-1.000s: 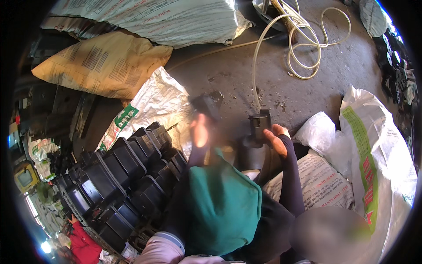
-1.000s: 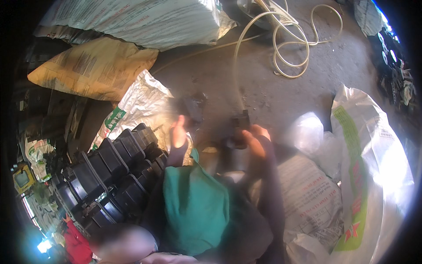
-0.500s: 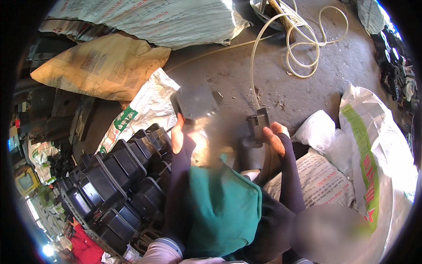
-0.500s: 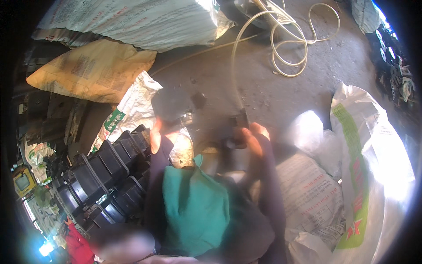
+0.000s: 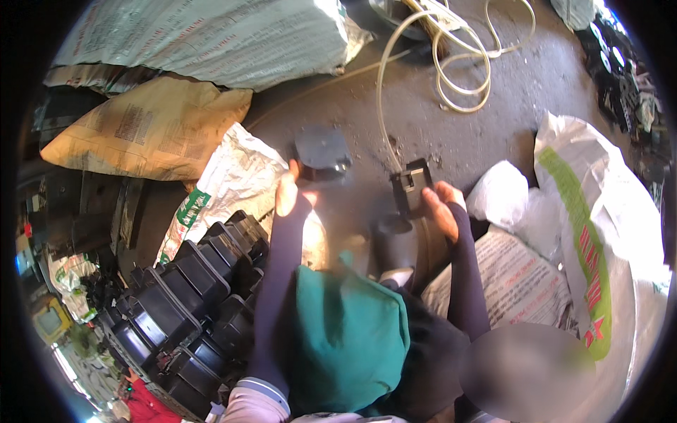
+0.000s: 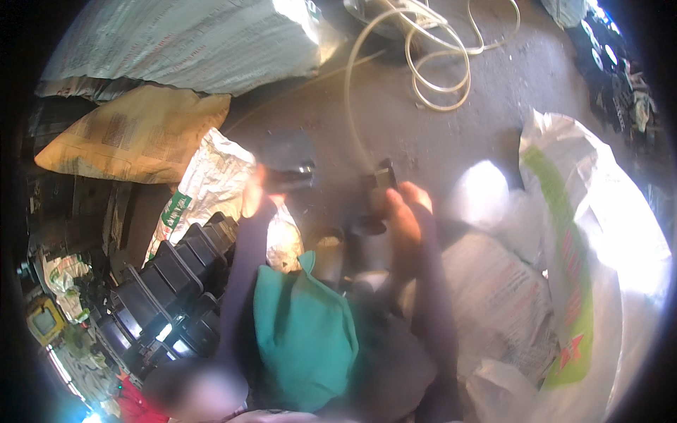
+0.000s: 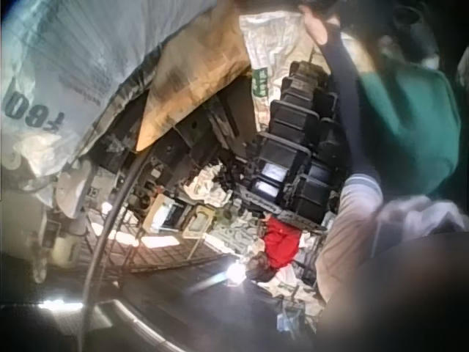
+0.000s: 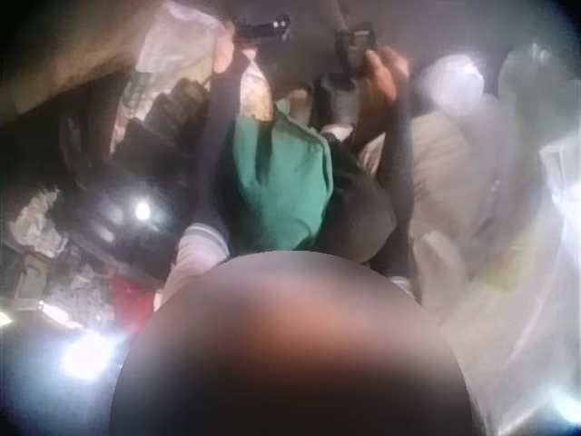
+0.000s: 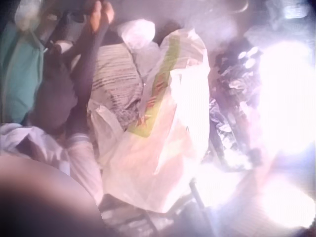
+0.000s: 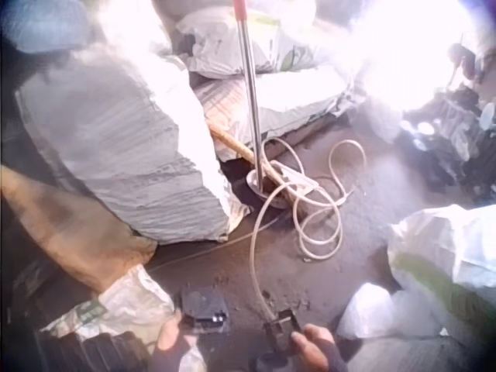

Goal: The person sits on the floor and repeatedly wipes black plastic parts with a green cloth. They pick up parts from a white sack, wipe them, and place them on a nearby stack. The person also uses a small brush to clean crevices on some parts.

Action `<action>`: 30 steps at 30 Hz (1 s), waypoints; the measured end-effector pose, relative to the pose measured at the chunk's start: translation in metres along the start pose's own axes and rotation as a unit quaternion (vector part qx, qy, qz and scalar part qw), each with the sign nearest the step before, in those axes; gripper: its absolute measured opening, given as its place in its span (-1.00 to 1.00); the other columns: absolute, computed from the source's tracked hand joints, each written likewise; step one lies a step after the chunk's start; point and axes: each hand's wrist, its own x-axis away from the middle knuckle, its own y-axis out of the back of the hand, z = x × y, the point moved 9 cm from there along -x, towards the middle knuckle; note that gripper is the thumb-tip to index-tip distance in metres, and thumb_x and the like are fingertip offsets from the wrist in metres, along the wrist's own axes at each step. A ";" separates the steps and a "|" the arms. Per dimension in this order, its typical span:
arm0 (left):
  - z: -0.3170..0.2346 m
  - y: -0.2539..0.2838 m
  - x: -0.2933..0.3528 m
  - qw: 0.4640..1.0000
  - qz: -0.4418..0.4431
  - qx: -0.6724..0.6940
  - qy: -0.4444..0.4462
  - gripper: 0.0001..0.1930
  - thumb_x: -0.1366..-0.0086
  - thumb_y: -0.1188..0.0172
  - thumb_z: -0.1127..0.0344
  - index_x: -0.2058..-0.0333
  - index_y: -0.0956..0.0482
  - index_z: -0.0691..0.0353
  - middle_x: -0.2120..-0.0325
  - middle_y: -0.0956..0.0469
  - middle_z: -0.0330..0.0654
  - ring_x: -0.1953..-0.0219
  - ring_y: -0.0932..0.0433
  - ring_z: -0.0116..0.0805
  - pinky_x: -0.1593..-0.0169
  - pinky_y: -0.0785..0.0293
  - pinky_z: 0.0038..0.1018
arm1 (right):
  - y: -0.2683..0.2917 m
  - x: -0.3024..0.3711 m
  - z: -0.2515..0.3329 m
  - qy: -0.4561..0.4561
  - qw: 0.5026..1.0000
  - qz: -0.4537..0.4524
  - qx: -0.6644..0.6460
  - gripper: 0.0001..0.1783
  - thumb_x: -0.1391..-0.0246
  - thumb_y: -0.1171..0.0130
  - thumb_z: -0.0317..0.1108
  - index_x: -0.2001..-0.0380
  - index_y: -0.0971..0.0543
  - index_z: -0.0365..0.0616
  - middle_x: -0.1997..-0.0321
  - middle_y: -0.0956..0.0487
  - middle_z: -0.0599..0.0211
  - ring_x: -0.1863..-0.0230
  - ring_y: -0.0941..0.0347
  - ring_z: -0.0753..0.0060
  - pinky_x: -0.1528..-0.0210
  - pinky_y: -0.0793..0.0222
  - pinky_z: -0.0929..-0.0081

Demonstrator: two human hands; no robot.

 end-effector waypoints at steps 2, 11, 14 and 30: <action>-0.009 0.001 0.009 0.985 -0.021 0.156 -0.066 -0.61 -0.57 0.07 0.09 -0.04 -0.51 0.31 0.13 -0.58 -0.11 0.07 -0.57 -0.27 -0.08 -0.53 -0.36 | 0.000 0.001 -0.010 -0.048 0.998 0.000 -0.043 -0.72 -0.27 -0.20 -0.24 0.36 -0.53 -0.27 0.47 -0.51 0.46 0.40 -0.37 0.64 0.34 -0.32 0.52; -0.060 -0.074 0.061 0.857 -0.123 -0.449 -0.222 -0.61 -0.36 -0.27 0.15 0.04 -0.55 0.39 0.17 -0.64 0.00 0.20 -0.62 -0.18 0.09 -0.56 -0.29 | 0.003 -0.016 -0.036 0.015 0.999 -0.031 -0.020 -0.84 -0.23 -0.25 -0.34 0.28 -0.59 -0.23 0.39 -0.60 0.48 0.37 -0.44 0.67 0.29 -0.36 0.57; -0.012 -0.076 0.064 0.700 -0.138 -0.656 -0.246 -0.63 -0.24 -0.34 0.18 0.12 -0.58 0.36 0.13 -0.61 0.06 -0.01 -0.54 -0.07 -0.09 -0.41 -0.16 | 0.012 -0.013 -0.021 0.017 0.998 -0.047 -0.023 -0.86 -0.21 -0.26 -0.37 0.27 -0.59 -0.22 0.37 -0.62 0.48 0.36 -0.45 0.68 0.27 -0.37 0.59; 0.127 -0.077 0.058 0.396 0.075 -0.793 -0.456 -0.91 -0.05 -0.18 0.37 0.44 -0.52 0.20 0.40 -0.42 -0.11 0.24 -0.42 -0.14 0.17 -0.30 -0.25 | 0.037 0.006 0.041 0.048 0.996 -0.044 -0.054 -0.76 -0.34 -0.18 -0.24 0.19 -0.60 -0.24 0.34 -0.56 0.59 0.32 -0.37 0.76 0.24 -0.28 0.70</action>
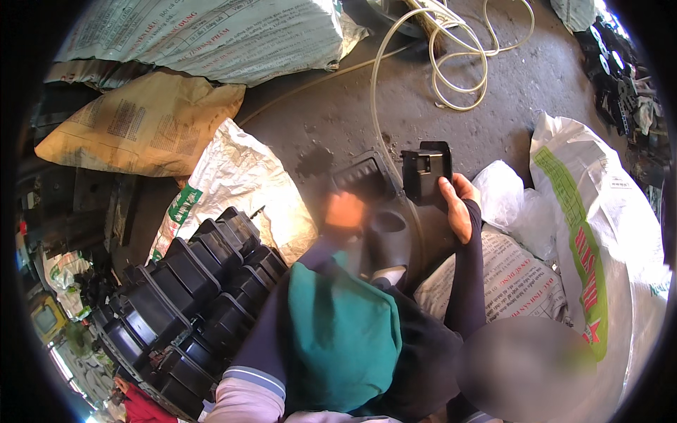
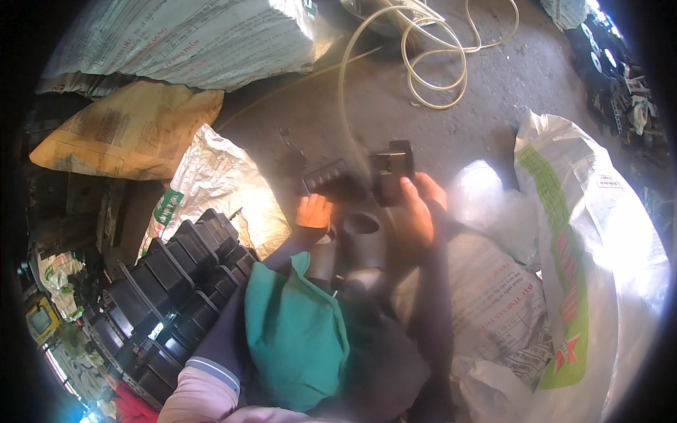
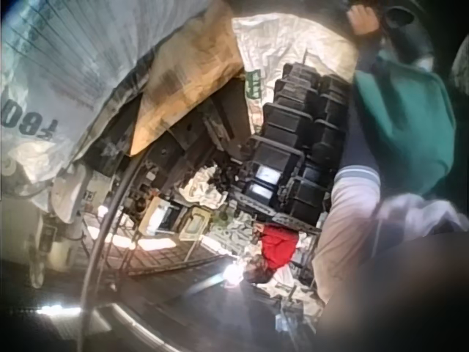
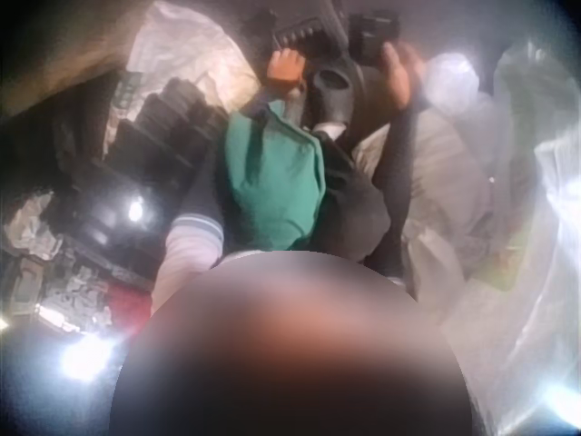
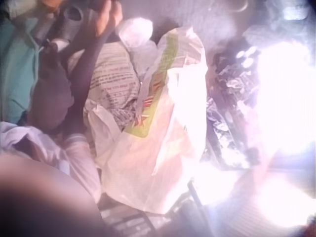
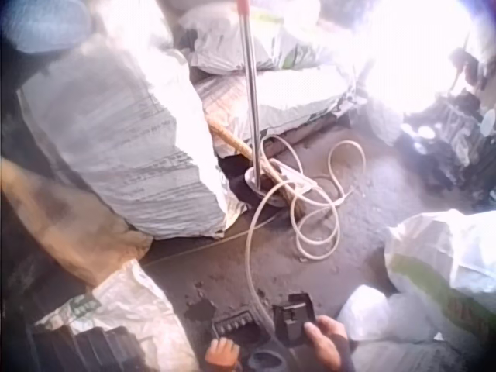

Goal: The person sits on the floor and repeatedly wipes black plastic parts with a green cloth. They pick up parts from a white sack, wipe them, and place them on a nearby stack. The person also uses a small brush to clean crevices on some parts.

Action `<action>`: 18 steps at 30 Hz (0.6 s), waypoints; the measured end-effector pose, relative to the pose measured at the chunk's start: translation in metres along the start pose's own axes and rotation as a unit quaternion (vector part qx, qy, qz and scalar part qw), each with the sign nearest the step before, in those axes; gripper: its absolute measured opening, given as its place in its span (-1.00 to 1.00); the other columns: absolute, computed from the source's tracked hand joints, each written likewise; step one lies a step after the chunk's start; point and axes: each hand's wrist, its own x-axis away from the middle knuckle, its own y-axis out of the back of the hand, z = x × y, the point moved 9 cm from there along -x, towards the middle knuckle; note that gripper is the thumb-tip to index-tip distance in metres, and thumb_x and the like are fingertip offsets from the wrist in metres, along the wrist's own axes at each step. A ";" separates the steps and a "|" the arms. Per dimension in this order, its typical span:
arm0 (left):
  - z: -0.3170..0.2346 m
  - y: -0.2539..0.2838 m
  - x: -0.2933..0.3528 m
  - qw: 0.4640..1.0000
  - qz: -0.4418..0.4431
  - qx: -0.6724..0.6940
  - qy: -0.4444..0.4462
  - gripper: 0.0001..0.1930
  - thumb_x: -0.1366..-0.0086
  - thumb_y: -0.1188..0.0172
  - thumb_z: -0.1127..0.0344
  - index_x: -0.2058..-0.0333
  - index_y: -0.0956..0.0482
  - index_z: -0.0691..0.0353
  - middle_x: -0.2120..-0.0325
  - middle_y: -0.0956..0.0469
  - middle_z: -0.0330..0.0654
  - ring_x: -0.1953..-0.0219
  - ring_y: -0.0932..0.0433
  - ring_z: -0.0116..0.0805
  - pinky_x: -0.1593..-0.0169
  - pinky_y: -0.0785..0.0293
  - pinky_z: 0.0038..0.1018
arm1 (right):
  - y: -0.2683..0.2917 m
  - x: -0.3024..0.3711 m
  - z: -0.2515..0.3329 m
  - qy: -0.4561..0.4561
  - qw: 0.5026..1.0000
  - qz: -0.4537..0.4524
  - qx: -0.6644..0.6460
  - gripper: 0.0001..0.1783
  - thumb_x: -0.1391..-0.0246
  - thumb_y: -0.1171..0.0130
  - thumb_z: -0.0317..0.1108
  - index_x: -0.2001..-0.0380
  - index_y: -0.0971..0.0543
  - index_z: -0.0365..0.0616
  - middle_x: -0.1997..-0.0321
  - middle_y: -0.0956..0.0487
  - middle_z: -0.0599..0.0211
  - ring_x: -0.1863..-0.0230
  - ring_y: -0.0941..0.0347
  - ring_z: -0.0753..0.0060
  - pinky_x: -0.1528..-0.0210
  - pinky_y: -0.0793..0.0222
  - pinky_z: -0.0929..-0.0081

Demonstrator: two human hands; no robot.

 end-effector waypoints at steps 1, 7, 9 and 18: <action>0.003 0.001 0.001 1.000 0.000 -0.004 -0.003 -0.91 -0.04 -0.18 0.37 0.44 -0.53 0.21 0.40 -0.42 -0.11 0.23 -0.42 -0.14 0.16 -0.31 -0.25 | 0.004 0.000 0.002 0.008 0.999 -0.027 0.015 -0.76 -0.35 -0.18 -0.24 0.19 -0.60 -0.24 0.34 -0.56 0.60 0.32 -0.37 0.76 0.24 -0.28 0.70; 0.018 0.000 0.005 0.997 0.052 -0.032 0.041 -0.67 -0.04 -0.35 0.22 0.26 -0.54 0.24 0.24 -0.47 -0.04 0.06 -0.43 -0.03 -0.07 -0.34 -0.15 | -0.009 0.004 -0.003 -0.041 0.993 0.004 -0.114 -0.77 -0.38 -0.13 -0.24 0.19 -0.61 -0.20 0.33 -0.55 0.63 0.31 -0.36 0.80 0.24 -0.28 0.69; 0.017 0.013 0.003 0.997 0.021 0.012 0.079 -0.52 0.00 -0.45 0.14 0.14 -0.53 0.25 0.15 -0.47 -0.01 -0.03 -0.41 0.02 -0.16 -0.30 -0.08 | -0.011 0.006 -0.016 -0.094 0.991 -0.023 -0.094 -0.67 -0.36 -0.16 -0.22 0.04 -0.49 -0.28 0.16 -0.53 0.38 0.14 -0.39 0.61 0.09 -0.33 0.58; -0.008 0.089 -0.024 0.981 -0.053 0.162 0.097 0.23 0.26 -0.64 0.03 -0.35 -0.12 0.35 -0.28 -0.22 0.20 -0.34 -0.18 0.25 -0.40 -0.05 0.07 | -0.083 0.022 -0.058 -0.171 0.928 0.191 -0.270 -0.73 -0.40 -0.09 -0.21 0.10 -0.61 -0.20 0.19 -0.67 0.40 0.22 -0.58 0.58 0.11 -0.47 0.58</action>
